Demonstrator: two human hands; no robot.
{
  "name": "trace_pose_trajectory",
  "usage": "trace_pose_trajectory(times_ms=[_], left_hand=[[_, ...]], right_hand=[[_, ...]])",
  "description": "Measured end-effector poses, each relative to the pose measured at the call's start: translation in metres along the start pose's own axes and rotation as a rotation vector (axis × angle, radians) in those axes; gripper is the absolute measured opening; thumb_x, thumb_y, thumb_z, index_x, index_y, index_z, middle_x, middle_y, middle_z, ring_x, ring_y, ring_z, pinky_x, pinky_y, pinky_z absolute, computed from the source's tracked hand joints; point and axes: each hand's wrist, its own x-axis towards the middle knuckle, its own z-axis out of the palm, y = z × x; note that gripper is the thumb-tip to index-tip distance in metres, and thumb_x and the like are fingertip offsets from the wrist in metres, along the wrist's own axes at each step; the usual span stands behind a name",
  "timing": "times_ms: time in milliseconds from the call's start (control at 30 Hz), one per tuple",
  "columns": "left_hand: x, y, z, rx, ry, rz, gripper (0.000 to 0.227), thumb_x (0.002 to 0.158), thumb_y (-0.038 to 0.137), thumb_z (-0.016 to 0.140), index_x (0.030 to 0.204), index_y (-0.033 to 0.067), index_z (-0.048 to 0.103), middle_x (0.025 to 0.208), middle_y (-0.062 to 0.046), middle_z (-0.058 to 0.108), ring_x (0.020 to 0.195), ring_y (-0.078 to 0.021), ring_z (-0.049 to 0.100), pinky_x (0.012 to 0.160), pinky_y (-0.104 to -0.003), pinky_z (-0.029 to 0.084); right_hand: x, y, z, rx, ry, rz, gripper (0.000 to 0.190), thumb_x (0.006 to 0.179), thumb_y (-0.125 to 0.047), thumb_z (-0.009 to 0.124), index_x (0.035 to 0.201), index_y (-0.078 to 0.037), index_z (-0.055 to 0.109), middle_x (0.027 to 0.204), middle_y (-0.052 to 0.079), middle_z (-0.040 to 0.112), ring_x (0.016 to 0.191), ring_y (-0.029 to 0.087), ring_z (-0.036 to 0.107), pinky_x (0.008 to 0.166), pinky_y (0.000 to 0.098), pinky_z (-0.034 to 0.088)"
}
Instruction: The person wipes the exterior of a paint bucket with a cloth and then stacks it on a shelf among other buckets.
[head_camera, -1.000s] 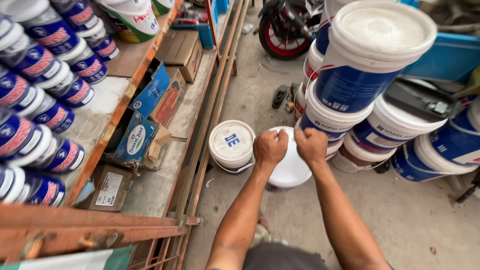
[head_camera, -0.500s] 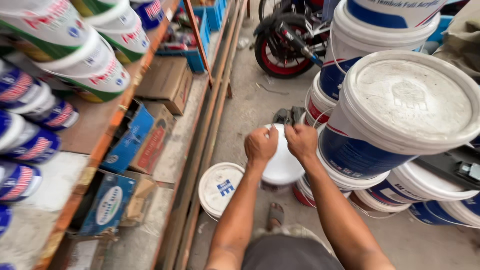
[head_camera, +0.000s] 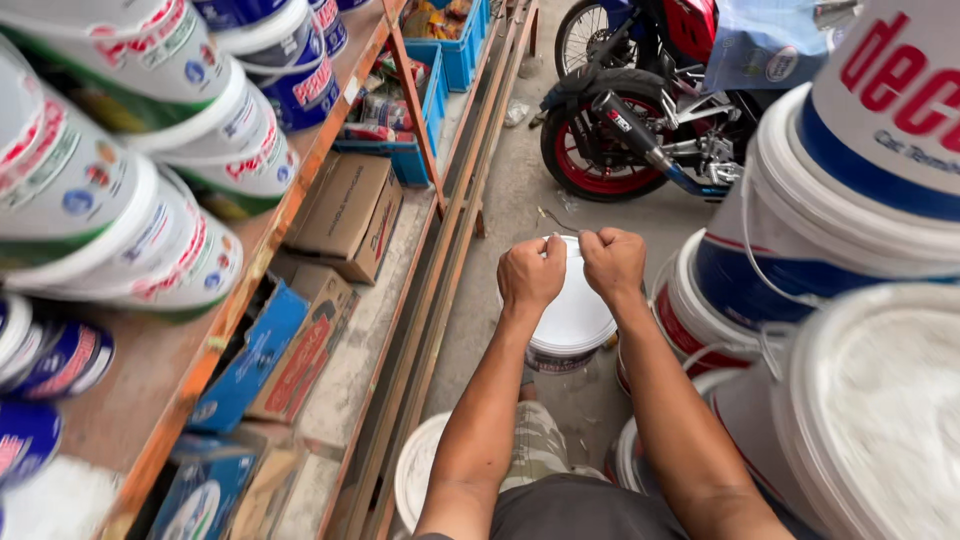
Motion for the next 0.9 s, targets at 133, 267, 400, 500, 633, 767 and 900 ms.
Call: trace_pose_trajectory(times_ms=[133,267,400,500,633,767,900], left_hand=[[0.084,-0.016,0.025,0.023,-0.032,-0.008,0.041,0.076,0.038,0.047,0.051,0.0067,0.056,0.056,-0.017,0.054,0.070,-0.0409,0.058,0.060,-0.049,0.043],[0.190,-0.027,0.055,0.063,-0.203,-0.020,0.041,0.076,0.040,0.045,0.055,0.0071,0.060,0.057,-0.014,0.057,0.069,-0.0374,0.060,0.057,-0.044,0.042],[0.263,-0.027,0.065,0.089,-0.285,-0.049,0.041,0.075,0.042,0.046,0.057,0.0068,0.059,0.063,-0.016,0.057,0.077,-0.0411,0.058,0.062,-0.049,0.043],[0.325,-0.020,0.078,0.114,-0.302,-0.042,0.043,0.076,0.043,0.045,0.056,0.0085,0.058,0.062,-0.014,0.059,0.078,-0.0400,0.059,0.065,-0.047,0.044],[0.410,-0.020,0.102,0.098,-0.231,-0.005,0.042,0.076,0.040,0.045,0.055,0.0064,0.058,0.058,-0.016,0.057,0.073,-0.0408,0.059,0.063,-0.046,0.046],[0.499,-0.028,0.132,0.063,-0.143,0.006,0.040,0.075,0.039,0.048,0.052,0.0072,0.057,0.056,-0.015,0.056,0.072,-0.0394,0.058,0.061,-0.046,0.045],[0.573,-0.032,0.163,0.054,-0.109,0.011,0.040,0.076,0.035,0.047,0.054,0.0024,0.057,0.058,-0.021,0.054,0.070,-0.0434,0.057,0.058,-0.049,0.042]], right_hand=[[0.071,0.015,0.048,-0.008,0.012,-0.009,0.034,0.064,-0.027,0.053,0.038,-0.014,0.037,0.035,-0.001,0.028,0.044,0.006,0.031,0.040,0.0231,0.022],[0.155,0.023,0.093,-0.036,-0.012,0.043,0.033,0.066,-0.025,0.054,0.041,-0.009,0.041,0.039,0.007,0.032,0.046,0.011,0.034,0.042,0.0281,0.027],[0.215,0.028,0.136,-0.045,-0.024,0.144,0.033,0.064,-0.026,0.054,0.040,-0.010,0.040,0.039,0.006,0.028,0.048,0.008,0.034,0.042,0.0274,0.028],[0.278,0.035,0.164,-0.071,-0.028,0.110,0.035,0.067,-0.029,0.055,0.044,-0.005,0.044,0.043,0.013,0.033,0.050,0.009,0.037,0.044,0.0294,0.030],[0.356,0.024,0.206,-0.060,-0.013,0.081,0.035,0.065,-0.029,0.054,0.043,-0.007,0.041,0.041,0.011,0.028,0.048,0.009,0.034,0.043,0.0286,0.030],[0.447,0.031,0.256,-0.010,-0.022,0.055,0.032,0.062,-0.027,0.054,0.038,-0.012,0.039,0.037,0.002,0.025,0.046,0.006,0.030,0.041,0.0254,0.025],[0.521,0.045,0.291,-0.077,-0.043,-0.033,0.035,0.067,-0.025,0.054,0.042,-0.003,0.043,0.039,0.014,0.034,0.050,0.010,0.037,0.044,0.0316,0.027]])
